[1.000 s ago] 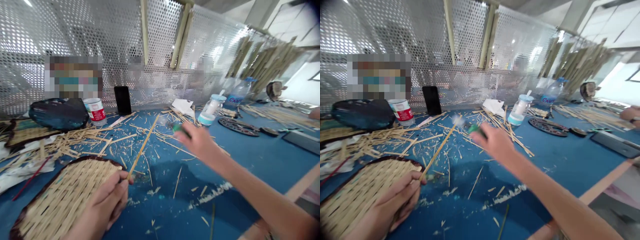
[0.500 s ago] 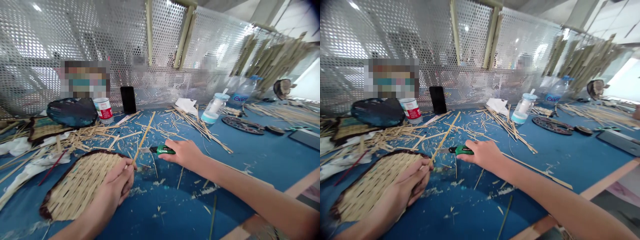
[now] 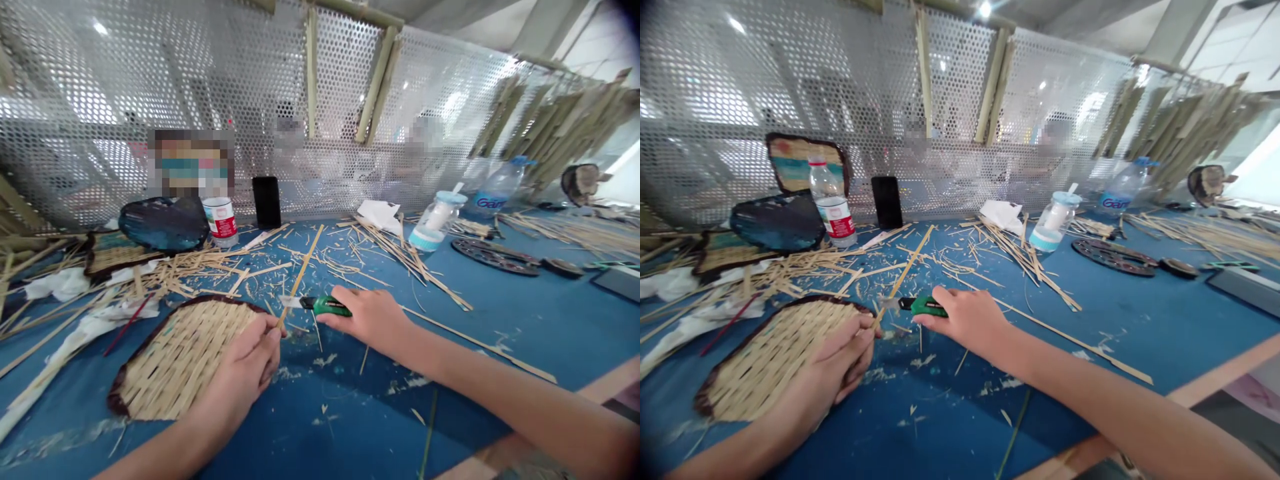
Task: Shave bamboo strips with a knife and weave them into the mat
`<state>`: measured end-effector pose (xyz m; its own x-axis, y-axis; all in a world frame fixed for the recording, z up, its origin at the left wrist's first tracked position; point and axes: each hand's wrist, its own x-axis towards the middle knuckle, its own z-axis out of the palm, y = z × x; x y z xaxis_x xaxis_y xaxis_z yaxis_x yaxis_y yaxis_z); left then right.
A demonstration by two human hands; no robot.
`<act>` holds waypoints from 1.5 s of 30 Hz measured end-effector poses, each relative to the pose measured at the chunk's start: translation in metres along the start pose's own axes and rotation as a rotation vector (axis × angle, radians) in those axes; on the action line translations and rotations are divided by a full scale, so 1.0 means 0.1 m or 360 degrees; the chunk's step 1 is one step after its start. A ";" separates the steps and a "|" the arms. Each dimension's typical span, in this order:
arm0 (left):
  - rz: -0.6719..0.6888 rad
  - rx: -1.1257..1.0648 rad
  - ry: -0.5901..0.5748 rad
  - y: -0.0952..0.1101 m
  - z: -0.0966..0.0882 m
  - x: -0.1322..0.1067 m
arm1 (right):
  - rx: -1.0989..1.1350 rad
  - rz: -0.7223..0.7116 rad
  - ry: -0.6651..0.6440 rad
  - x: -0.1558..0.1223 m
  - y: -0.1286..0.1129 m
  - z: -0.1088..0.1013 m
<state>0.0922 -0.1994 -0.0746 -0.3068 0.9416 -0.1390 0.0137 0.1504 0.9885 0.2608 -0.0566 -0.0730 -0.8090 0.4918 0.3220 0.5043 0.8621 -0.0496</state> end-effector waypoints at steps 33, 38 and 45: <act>-0.0003 0.0521 -0.0131 -0.08 -0.07 -0.17 | -0.0038 0.0379 -0.0042 0.20 0.61 -0.15; 0.0072 0.0546 -0.0207 -0.10 -0.06 -0.20 | -0.0111 0.0954 0.0341 0.29 1.33 -0.27; -0.0030 0.0134 -0.0072 -0.14 -0.03 -0.06 | 0.0416 0.0415 0.0105 0.12 0.67 -0.27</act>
<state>0.0907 -0.2086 -0.0873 -0.2646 0.9507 -0.1620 0.0887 0.1912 0.9775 0.2927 0.0039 -0.0469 -0.6381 0.6972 0.3267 0.5896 0.7154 -0.3749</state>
